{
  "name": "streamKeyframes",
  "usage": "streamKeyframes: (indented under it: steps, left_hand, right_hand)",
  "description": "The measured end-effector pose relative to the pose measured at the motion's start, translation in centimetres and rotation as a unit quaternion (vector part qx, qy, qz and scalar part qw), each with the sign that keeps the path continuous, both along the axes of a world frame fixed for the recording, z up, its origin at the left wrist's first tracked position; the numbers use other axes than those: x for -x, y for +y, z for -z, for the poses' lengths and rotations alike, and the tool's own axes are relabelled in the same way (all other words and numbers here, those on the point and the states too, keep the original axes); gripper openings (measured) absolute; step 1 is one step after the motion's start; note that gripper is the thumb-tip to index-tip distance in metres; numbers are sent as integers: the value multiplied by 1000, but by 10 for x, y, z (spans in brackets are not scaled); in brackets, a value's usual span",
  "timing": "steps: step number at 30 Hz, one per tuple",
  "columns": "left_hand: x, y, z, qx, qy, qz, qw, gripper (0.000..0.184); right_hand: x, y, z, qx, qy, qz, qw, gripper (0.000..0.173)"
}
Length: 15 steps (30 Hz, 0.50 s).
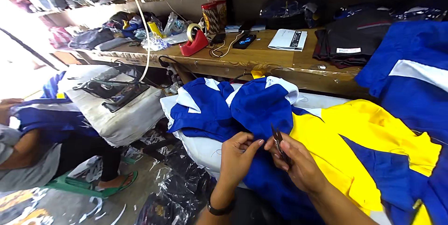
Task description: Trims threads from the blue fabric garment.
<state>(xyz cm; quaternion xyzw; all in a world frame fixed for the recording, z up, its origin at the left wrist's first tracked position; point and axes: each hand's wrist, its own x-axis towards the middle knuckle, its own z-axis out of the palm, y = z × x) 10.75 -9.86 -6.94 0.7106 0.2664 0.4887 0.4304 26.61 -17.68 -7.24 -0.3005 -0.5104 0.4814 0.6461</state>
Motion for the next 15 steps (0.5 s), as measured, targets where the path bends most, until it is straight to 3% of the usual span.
streamKeyframes:
  steps: [4, 9, 10, 12, 15]
  left_hand:
    - [0, 0, 2, -19, -17, -25, 999, 13]
    - [2, -8, -5, 71, -129, 52, 988, 3]
    - [4, -9, -6, 77, -124, 69, 987, 9]
    - [3, -8, -2, 21, -81, 47, 995, 11]
    - [1, -6, 6, -94, -19, -58, 994, 13]
  right_hand:
    - [2, -7, 1, 40, -8, -33, 999, 39]
    - [3, -13, 5, 30, 18, -124, 992, 40]
    - [3, -15, 4, 36, 23, -128, 991, 39]
    - [4, -18, 0, 54, 29, -123, 990, 37]
    - [4, -20, -1, 59, 33, -111, 991, 38]
